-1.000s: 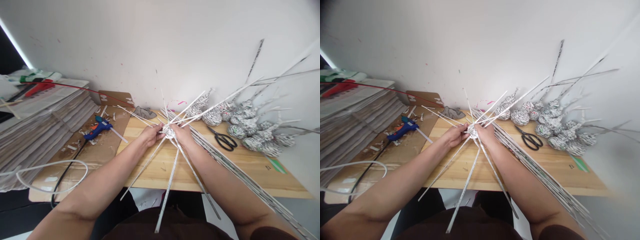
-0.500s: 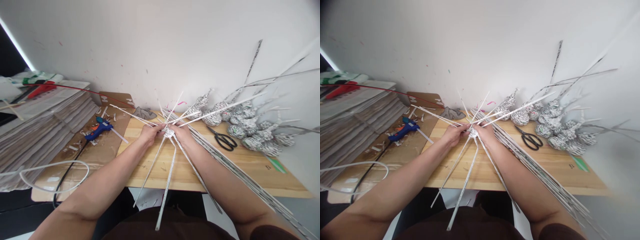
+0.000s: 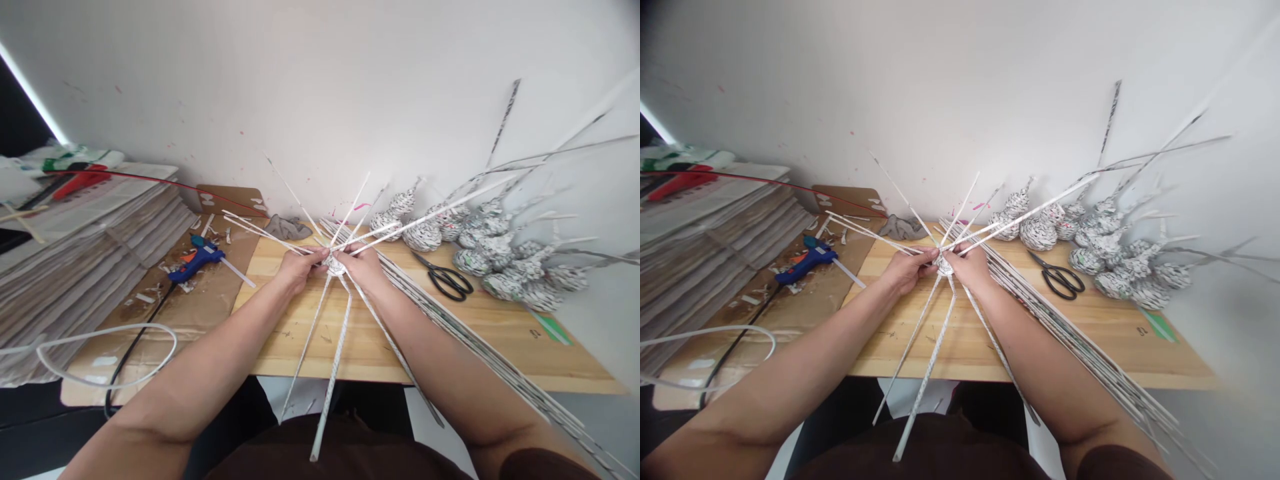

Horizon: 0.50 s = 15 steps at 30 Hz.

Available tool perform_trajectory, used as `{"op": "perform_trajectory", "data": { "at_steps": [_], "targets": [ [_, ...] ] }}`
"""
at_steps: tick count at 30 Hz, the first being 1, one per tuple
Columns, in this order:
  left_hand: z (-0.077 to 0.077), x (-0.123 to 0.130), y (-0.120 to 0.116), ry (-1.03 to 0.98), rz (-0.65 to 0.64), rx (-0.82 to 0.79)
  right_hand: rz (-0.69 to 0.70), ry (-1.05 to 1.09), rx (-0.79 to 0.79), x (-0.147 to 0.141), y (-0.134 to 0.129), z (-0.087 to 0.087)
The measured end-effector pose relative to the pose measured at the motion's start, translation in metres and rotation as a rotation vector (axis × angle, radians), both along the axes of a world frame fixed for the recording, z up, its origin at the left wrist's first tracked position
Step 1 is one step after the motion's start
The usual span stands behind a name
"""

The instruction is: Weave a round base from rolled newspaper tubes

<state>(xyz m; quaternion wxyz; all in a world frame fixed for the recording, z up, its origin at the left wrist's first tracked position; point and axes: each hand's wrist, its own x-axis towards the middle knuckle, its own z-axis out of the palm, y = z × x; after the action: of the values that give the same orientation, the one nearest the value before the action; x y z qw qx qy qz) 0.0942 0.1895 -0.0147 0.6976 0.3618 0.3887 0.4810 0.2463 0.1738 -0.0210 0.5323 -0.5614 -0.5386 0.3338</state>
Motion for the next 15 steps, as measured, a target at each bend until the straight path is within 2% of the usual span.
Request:
{"op": "perform_trajectory", "data": {
  "at_steps": [8,15],
  "targets": [
    [0.0,0.002,-0.002,0.013,0.022,0.004,-0.028,-0.172,0.011,0.0,-0.006,0.007],
    [0.0,0.002,-0.001,0.047,0.005,0.017,0.002,-0.18,-0.024,-0.001,-0.01,0.016]
  ]
}}
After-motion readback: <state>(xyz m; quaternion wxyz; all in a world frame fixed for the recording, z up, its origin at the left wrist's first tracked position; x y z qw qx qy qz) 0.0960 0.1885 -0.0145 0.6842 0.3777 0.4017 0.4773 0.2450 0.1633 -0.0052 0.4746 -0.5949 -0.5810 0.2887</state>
